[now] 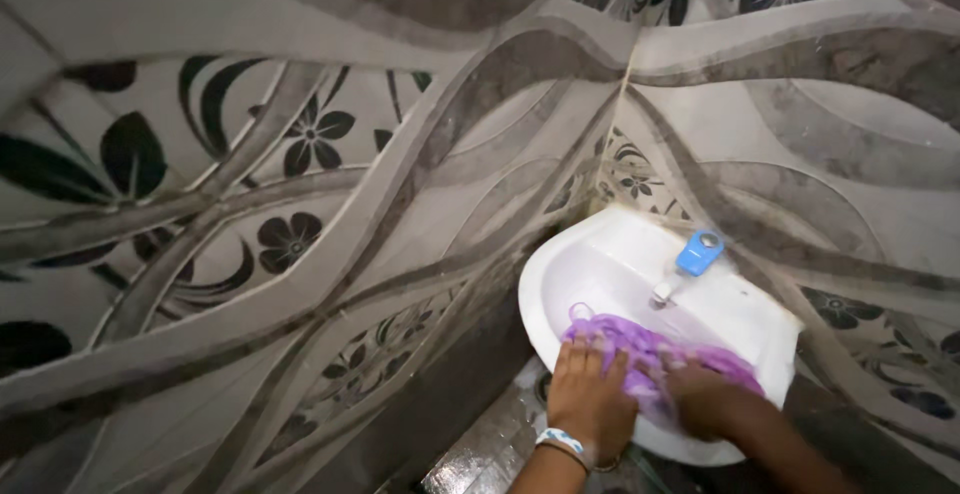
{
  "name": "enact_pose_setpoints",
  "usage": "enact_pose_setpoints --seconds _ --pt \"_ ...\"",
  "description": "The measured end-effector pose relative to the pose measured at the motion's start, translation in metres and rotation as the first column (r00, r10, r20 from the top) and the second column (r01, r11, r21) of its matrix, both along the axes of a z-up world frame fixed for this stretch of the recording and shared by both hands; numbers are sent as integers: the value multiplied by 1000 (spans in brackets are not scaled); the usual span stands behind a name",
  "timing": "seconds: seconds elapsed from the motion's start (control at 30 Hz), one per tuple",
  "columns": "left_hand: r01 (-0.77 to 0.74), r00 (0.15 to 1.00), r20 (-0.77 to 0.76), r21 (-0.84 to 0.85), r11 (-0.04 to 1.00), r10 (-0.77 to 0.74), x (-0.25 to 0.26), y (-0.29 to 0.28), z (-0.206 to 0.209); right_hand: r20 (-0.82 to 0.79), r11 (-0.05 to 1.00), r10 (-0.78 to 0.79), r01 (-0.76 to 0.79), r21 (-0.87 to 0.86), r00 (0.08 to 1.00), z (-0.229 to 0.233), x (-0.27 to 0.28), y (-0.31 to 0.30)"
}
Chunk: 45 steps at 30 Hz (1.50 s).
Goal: The person repeatedly wets, scrubs, and wrings a purple cloth in a white bathroom sink under running water. The hands manipulate the cloth continuously, rinsing and squeezing it throughout the clip.
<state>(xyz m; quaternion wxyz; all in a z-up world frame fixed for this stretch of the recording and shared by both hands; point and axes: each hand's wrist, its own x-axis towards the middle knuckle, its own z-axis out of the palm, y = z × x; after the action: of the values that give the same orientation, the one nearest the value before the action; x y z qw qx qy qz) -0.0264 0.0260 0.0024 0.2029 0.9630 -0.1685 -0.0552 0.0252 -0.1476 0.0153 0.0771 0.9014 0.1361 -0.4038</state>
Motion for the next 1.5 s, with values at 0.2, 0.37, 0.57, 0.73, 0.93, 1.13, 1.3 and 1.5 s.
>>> enact_pose_setpoints --seconds 0.2,0.37,0.57,0.73,0.93,1.13,1.3,1.5 --pt "-29 992 121 -110 994 43 -4 5 1 151 994 97 -104 40 984 -16 21 38" --pt "6 996 -90 -70 998 -13 2 13 7 468 866 258 -417 276 845 -79 56 30" --pt "32 997 72 -117 993 -23 2 15 2 338 893 61 -202 401 939 -98 30 -19" --pt "20 1000 -18 -123 992 -23 0 15 5 271 956 23 -100 277 962 -35 -7 -44" --pt "35 999 42 -154 987 -29 2 19 -1 176 992 7 -29 124 984 9 -20 6" --pt "10 997 82 -166 986 4 1 15 -1 205 987 127 -144 71 971 -60 30 8" --pt "-15 999 -36 -183 983 8 2 18 1 323 857 -10 -158 490 946 -103 64 18" --pt "21 999 32 -106 994 -18 10 12 -6 146 995 -32 18 99 989 -23 22 42"
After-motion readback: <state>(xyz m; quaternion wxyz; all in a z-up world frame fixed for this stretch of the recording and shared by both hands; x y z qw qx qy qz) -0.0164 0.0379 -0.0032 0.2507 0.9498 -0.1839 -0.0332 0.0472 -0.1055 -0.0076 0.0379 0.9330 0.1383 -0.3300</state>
